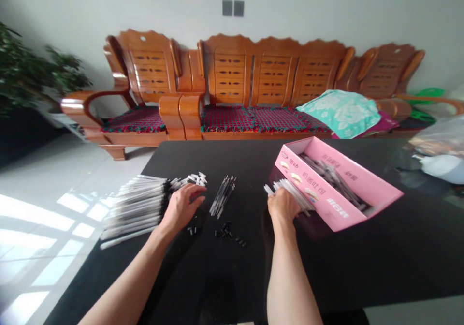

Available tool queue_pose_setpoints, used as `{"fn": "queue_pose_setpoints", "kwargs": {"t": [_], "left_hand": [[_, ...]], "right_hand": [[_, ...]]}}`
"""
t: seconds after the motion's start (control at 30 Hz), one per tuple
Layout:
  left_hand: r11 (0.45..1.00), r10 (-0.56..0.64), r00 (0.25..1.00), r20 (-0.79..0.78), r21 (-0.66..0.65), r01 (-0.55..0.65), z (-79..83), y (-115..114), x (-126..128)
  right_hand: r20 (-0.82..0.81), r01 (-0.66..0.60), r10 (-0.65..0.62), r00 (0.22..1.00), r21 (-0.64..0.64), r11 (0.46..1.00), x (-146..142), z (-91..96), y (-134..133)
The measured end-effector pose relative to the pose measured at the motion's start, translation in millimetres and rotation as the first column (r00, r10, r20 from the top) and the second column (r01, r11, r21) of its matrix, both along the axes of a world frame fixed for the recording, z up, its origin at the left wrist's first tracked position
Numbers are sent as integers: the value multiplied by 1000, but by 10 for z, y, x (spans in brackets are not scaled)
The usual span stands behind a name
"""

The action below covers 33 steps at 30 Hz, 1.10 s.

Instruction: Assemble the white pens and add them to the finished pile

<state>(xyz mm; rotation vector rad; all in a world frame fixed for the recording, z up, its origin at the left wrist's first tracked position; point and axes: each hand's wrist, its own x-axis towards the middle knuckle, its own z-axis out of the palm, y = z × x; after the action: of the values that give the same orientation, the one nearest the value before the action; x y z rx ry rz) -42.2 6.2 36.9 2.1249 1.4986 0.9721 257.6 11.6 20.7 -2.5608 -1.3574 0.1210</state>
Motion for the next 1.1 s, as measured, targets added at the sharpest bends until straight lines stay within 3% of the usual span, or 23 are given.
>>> {"fn": "queue_pose_setpoints", "kwargs": {"t": [0.23,0.33,0.53,0.7,0.83,0.93,0.97,1.0,1.1], "left_hand": [[996,-14,999,-38,-91,10,-255,-65,114],[997,0,995,-104,-76,-8,-254,-60,150],[993,46,968,-245,-91,-70,-237,-61,240],[977,150,930,-337,-93,-191,-243,-56,240],[962,207,937,-283,-113,-246,-205,-37,205],[964,202,973,-111,-154,-218,-164,-31,166],[968,174,984,-42,-174,-178,-151,-34,155],[973,136,990,19,-191,-130,-141,-40,147],[981,28,993,113,-193,-6,-125,-68,145]], "right_hand": [[78,-139,139,987,-15,990,-161,20,13],[107,-220,217,970,15,975,-284,24,15],[120,-225,223,967,3,974,-364,4,6],[172,-248,235,957,56,967,-327,-29,0],[126,-207,183,975,221,953,-292,-38,16],[-166,-87,199,966,514,853,-310,-60,49],[-331,-9,254,909,592,806,-332,-70,60],[-504,85,327,799,634,769,-360,-80,72],[-815,340,473,334,572,746,-448,-95,99]]}}
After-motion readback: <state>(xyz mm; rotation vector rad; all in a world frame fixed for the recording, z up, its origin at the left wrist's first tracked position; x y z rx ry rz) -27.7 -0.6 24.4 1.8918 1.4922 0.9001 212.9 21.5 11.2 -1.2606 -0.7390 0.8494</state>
